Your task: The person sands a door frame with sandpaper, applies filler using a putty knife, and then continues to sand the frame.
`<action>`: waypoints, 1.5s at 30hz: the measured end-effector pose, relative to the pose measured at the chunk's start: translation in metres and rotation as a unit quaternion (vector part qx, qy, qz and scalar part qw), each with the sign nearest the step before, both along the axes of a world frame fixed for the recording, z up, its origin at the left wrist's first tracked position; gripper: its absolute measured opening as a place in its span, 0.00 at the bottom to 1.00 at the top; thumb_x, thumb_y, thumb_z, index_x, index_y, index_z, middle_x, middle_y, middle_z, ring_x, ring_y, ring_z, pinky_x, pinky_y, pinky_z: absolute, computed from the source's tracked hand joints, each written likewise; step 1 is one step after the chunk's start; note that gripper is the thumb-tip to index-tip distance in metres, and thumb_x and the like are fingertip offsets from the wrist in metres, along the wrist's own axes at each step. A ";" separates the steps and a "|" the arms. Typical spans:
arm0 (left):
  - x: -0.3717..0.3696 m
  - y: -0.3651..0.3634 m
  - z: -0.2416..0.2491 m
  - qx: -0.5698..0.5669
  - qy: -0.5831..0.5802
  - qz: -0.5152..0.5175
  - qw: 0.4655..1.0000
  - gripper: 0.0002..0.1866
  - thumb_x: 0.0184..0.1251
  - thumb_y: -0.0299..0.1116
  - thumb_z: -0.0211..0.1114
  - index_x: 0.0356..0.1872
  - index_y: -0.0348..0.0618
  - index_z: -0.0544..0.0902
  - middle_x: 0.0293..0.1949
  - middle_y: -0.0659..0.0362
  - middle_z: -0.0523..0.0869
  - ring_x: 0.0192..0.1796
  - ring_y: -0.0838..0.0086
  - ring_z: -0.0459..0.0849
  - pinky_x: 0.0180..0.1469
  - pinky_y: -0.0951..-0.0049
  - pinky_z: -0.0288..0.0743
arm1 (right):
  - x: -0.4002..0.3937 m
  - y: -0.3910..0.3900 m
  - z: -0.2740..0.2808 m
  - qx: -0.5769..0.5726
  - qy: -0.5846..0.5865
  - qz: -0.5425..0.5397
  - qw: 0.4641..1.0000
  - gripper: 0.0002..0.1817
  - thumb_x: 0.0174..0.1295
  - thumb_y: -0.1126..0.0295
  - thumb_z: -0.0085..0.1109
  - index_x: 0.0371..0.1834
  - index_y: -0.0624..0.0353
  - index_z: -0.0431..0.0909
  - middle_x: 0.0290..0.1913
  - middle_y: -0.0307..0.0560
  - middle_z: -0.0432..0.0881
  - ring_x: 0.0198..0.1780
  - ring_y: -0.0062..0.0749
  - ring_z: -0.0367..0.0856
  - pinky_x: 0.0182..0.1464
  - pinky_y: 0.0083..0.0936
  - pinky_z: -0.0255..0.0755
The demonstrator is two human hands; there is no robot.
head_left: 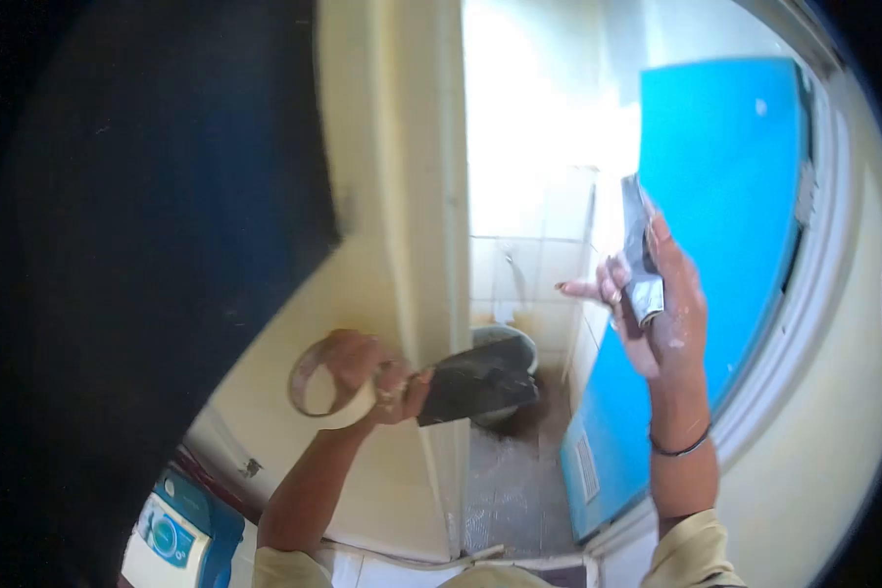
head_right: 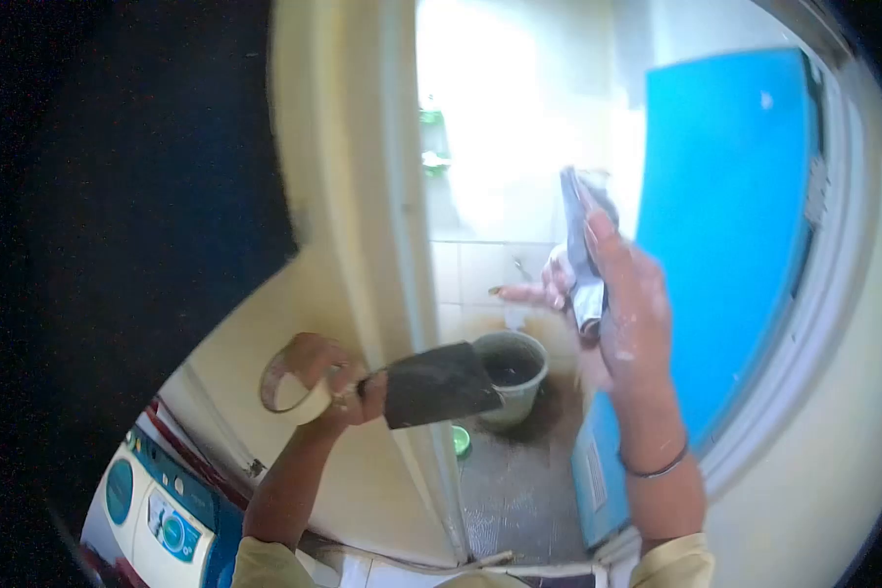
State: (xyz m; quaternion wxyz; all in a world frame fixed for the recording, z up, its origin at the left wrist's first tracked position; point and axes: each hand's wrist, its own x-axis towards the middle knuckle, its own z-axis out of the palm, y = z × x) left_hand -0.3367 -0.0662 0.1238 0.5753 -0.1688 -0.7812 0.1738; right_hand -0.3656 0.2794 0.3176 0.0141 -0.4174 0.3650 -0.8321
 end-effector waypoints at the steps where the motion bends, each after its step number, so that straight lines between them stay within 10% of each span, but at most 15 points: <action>1: 0.000 -0.001 0.001 -0.009 0.001 -0.009 1.000 0.10 0.59 0.34 0.67 0.26 0.51 0.72 0.36 0.59 0.73 0.37 0.68 0.73 0.35 0.63 0.68 | -0.002 0.008 -0.018 -0.024 -0.049 0.009 0.998 0.19 0.76 0.58 0.48 0.59 0.59 0.74 0.23 0.36 0.70 0.27 0.24 0.72 0.52 0.50 0.80; 3: 0.014 0.007 0.011 0.089 0.040 -0.131 0.987 0.09 0.65 0.30 0.62 0.33 0.43 0.69 0.40 0.54 0.73 0.37 0.72 0.73 0.31 0.69 0.68 | -0.002 0.018 -0.048 -0.076 -0.143 0.029 0.986 0.22 0.76 0.55 0.46 0.65 0.58 0.67 0.24 0.37 0.69 0.29 0.25 0.72 0.54 0.54 0.79; 11: 0.036 0.018 0.041 0.041 0.083 -0.073 0.993 0.15 0.69 0.35 0.60 0.46 0.42 0.63 0.42 0.52 0.68 0.42 0.65 0.70 0.42 0.63 0.70 | 0.069 0.050 -0.069 -0.130 -0.171 0.053 0.975 0.22 0.77 0.53 0.39 0.54 0.63 0.69 0.26 0.43 0.70 0.30 0.29 0.72 0.47 0.59 0.81; 27: 0.039 0.036 0.060 0.055 0.117 -0.070 0.989 0.11 0.73 0.36 0.57 0.45 0.44 0.65 0.44 0.48 0.69 0.42 0.58 0.70 0.49 0.53 0.69 | 0.132 0.068 -0.105 -0.164 0.113 0.008 0.980 0.04 0.69 0.75 0.56 0.41 0.64 0.72 0.37 0.51 0.73 0.29 0.38 0.85 0.25 0.26 0.83; 30: 0.045 0.046 0.072 0.020 0.152 -0.028 0.988 0.12 0.73 0.37 0.57 0.46 0.44 0.66 0.47 0.46 0.68 0.46 0.57 0.70 0.49 0.53 0.69 | 0.131 0.024 -0.110 -0.383 0.117 -0.027 0.916 0.03 0.67 0.77 0.57 0.39 0.62 0.72 0.37 0.49 0.73 0.31 0.42 0.88 0.21 0.20 0.79; 35: 0.044 0.037 0.068 0.013 0.159 0.003 0.987 0.13 0.73 0.40 0.56 0.46 0.44 0.65 0.48 0.46 0.67 0.51 0.56 0.67 0.50 0.54 0.67 | 0.140 0.073 -0.112 -0.163 0.089 0.011 0.983 0.08 0.64 0.77 0.63 0.37 0.62 0.72 0.36 0.50 0.73 0.30 0.46 0.88 0.18 0.24 0.73; 42: 0.043 0.031 0.061 0.037 0.145 -0.033 0.988 0.14 0.74 0.38 0.56 0.45 0.40 0.65 0.47 0.45 0.67 0.49 0.55 0.69 0.52 0.54 0.69 | 0.138 0.069 -0.113 -0.205 0.109 -0.040 0.972 0.10 0.63 0.75 0.65 0.35 0.66 0.71 0.35 0.51 0.73 0.26 0.45 0.87 0.15 0.21 0.76; 45: 0.040 0.014 0.046 0.063 0.127 -0.039 0.989 0.14 0.74 0.37 0.56 0.47 0.39 0.64 0.46 0.47 0.68 0.49 0.58 0.70 0.57 0.55 0.70 | 0.120 0.013 -0.087 -0.502 0.211 -0.097 0.833 0.10 0.66 0.71 0.62 0.36 0.68 0.73 0.35 0.51 0.73 0.27 0.42 0.85 0.19 0.21 0.83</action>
